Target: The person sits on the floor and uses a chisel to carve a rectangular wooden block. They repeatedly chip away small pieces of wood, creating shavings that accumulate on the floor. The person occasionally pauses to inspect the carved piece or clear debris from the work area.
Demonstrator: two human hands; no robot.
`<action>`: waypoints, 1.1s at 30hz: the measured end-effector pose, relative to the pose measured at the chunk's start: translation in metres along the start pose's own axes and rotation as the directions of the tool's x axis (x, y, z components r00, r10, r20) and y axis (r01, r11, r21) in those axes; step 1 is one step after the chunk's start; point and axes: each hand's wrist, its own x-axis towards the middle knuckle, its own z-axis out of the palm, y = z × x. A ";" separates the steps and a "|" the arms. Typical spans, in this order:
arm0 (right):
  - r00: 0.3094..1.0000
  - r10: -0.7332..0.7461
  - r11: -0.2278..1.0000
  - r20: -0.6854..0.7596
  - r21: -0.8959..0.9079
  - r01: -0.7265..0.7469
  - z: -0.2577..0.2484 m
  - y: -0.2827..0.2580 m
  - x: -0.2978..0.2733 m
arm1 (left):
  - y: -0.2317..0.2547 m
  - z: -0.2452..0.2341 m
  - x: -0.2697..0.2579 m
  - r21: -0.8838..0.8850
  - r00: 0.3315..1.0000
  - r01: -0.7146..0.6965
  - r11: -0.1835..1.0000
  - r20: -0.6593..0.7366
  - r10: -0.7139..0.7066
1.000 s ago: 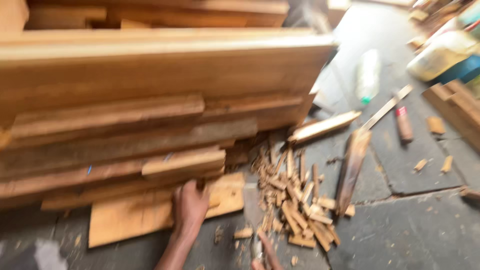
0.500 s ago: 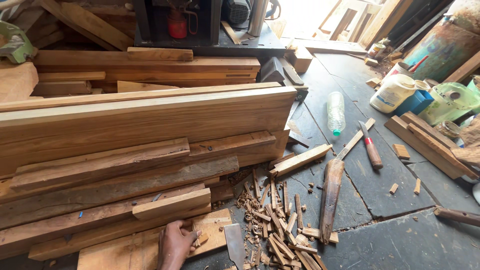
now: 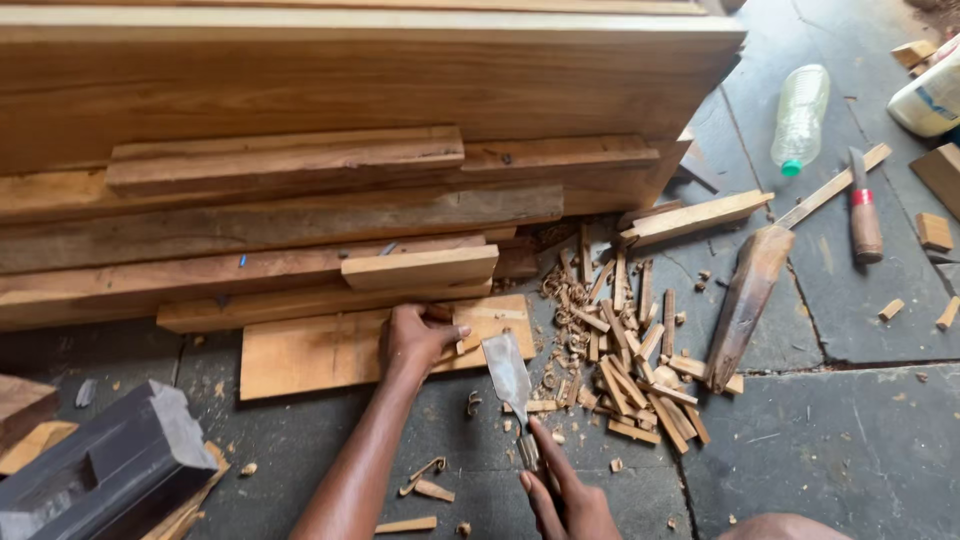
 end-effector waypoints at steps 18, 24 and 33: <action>0.997 0.044 0.997 0.060 -0.059 -0.040 -0.009 -0.070 -0.034 | 0.000 -0.001 -0.006 0.133 0.982 -0.073 0.988 -0.163 0.095; 0.994 0.110 0.989 -0.023 0.101 -0.107 -0.012 -0.057 -0.032 | 0.019 -0.026 -0.015 0.297 0.990 -0.022 0.955 0.138 -0.021; 0.995 0.098 0.965 -0.031 0.248 -0.088 -0.013 -0.038 -0.035 | 0.010 -0.031 -0.029 0.344 0.906 -0.388 0.855 0.316 0.284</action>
